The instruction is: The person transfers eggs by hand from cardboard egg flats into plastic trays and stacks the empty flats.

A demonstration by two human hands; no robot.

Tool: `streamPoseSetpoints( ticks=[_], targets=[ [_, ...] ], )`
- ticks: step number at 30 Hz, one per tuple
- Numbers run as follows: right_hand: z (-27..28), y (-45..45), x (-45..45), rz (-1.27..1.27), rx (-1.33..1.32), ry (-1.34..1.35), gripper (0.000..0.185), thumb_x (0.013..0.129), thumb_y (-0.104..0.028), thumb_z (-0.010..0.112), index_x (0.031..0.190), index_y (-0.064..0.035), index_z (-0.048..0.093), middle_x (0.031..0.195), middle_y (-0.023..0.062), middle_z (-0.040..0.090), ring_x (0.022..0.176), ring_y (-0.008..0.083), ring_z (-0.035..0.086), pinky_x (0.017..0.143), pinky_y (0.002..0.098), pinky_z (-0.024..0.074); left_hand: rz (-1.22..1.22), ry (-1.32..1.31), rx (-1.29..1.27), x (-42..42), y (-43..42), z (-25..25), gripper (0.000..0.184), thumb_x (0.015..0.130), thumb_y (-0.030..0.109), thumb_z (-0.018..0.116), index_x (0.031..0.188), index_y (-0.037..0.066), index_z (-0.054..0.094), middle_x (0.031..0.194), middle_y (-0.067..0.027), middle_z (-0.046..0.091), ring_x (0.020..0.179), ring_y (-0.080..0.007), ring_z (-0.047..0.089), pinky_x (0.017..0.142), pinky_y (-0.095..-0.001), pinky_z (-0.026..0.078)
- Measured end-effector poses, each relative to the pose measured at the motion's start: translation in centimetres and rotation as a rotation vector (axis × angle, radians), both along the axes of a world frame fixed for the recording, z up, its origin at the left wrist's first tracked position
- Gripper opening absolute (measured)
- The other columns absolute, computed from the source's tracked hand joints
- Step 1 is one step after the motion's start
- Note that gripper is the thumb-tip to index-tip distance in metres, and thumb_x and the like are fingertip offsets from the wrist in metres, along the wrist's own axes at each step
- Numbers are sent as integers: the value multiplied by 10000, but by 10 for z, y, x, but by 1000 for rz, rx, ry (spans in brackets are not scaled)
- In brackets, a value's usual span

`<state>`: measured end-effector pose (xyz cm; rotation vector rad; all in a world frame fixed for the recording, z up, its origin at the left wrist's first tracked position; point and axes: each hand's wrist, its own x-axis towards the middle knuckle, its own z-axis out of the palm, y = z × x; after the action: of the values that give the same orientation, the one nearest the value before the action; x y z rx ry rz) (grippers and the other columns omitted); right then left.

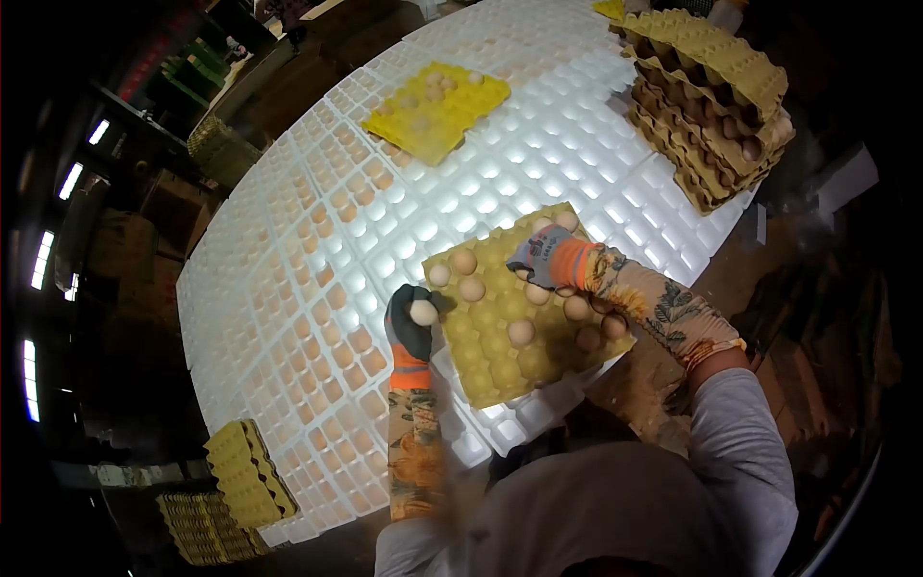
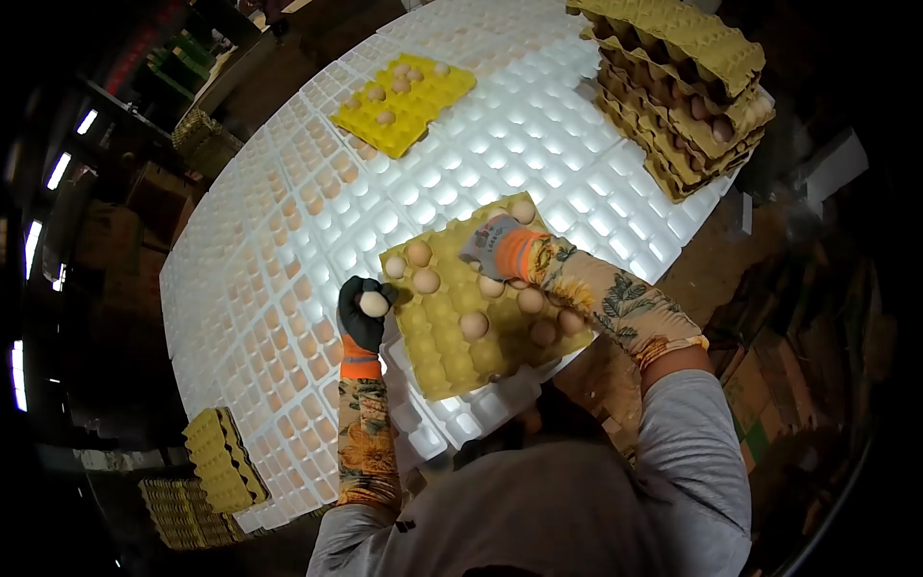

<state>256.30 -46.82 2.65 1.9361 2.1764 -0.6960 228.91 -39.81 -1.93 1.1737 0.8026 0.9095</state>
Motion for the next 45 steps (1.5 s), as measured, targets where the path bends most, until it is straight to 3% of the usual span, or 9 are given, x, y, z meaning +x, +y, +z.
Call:
streamPoseSetpoints(
  ticks=[2, 3, 7, 9, 13, 18, 29, 33, 45],
  targets=[
    [2, 12, 5, 66, -82, -47, 316, 787, -310, 661, 1072, -175, 637, 882, 59, 658, 765, 242, 645, 675, 379, 491, -19, 493, -97, 32, -15, 29, 217, 871, 272, 633, 947, 74, 678, 745, -42, 637, 803, -211, 644, 637, -362, 486],
    [4, 5, 10, 62, -79, -42, 316, 787, -310, 661, 1072, -175, 637, 882, 59, 658, 765, 242, 645, 675, 379, 491, -97, 847, 573, 39, -15, 22, 242, 814, 279, 689, 988, 111, 680, 879, -55, 663, 815, -246, 638, 672, -374, 504],
    [34, -56, 36, -829, -194, 1568, 492, 846, -326, 700, 1273, -119, 568, 937, 49, 680, 700, 124, 626, 563, 241, 510, -253, 1193, 940, 62, -27, 29, 395, 804, 234, 696, 1168, 114, 601, 1056, -79, 641, 838, -223, 631, 709, -351, 523],
    [14, -61, 54, -639, -260, 1581, 481, 852, -258, 655, 1294, -98, 552, 882, 70, 663, 708, 136, 625, 597, 252, 512, -357, 1256, 993, 48, -16, 11, 448, 842, 191, 667, 1263, 97, 545, 1098, -91, 632, 846, -159, 638, 704, -306, 529],
    [27, -54, 14, -97, 284, 405, 388, 779, -293, 696, 1128, -131, 643, 1100, 128, 588, 958, 230, 634, 704, 336, 520, -9, 19, -99, 7, 0, 36, 496, 811, 66, 595, 1304, 92, 553, 1048, -55, 589, 871, -164, 623, 652, -277, 541],
    [-14, -35, -39, -82, 135, -418, 280, 724, -284, 720, 995, -215, 704, 1187, 90, 512, 1050, 312, 576, 740, 378, 501, -197, 1440, 769, 42, 15, 51, 500, 671, 286, 761, 1151, 241, 628, 1138, -89, 511, 1022, -304, 561, 853, -389, 524],
    [51, 16, -65, -244, 150, 193, 513, 668, -495, 718, 1073, -187, 654, 1132, 101, 575, 1005, 282, 587, 836, 410, 489, 454, 827, 221, -108, 105, -22, 461, 695, 415, 780, 1062, 153, 686, 1153, -122, 548, 1067, -305, 568, 896, -400, 479],
    [18, 96, -138, -132, 269, 77, 596, 691, -541, 689, 1155, -174, 620, 1196, 117, 548, 1044, 277, 590, 847, 438, 498, 319, 1298, 313, -135, 108, -1, 499, 701, 459, 758, 1092, 160, 678, 1163, -96, 537, 1055, -317, 577, 851, -401, 509],
    [-38, 232, -234, -333, 380, 237, 461, 795, -226, 591, 1255, -214, 561, 1240, 131, 521, 1038, 315, 602, 870, 392, 505, 273, 1222, 511, -91, 215, -29, 422, 845, 374, 609, 1229, 201, 576, 1211, -70, 559, 1090, -293, 579, 885, -405, 480]
  ],
)
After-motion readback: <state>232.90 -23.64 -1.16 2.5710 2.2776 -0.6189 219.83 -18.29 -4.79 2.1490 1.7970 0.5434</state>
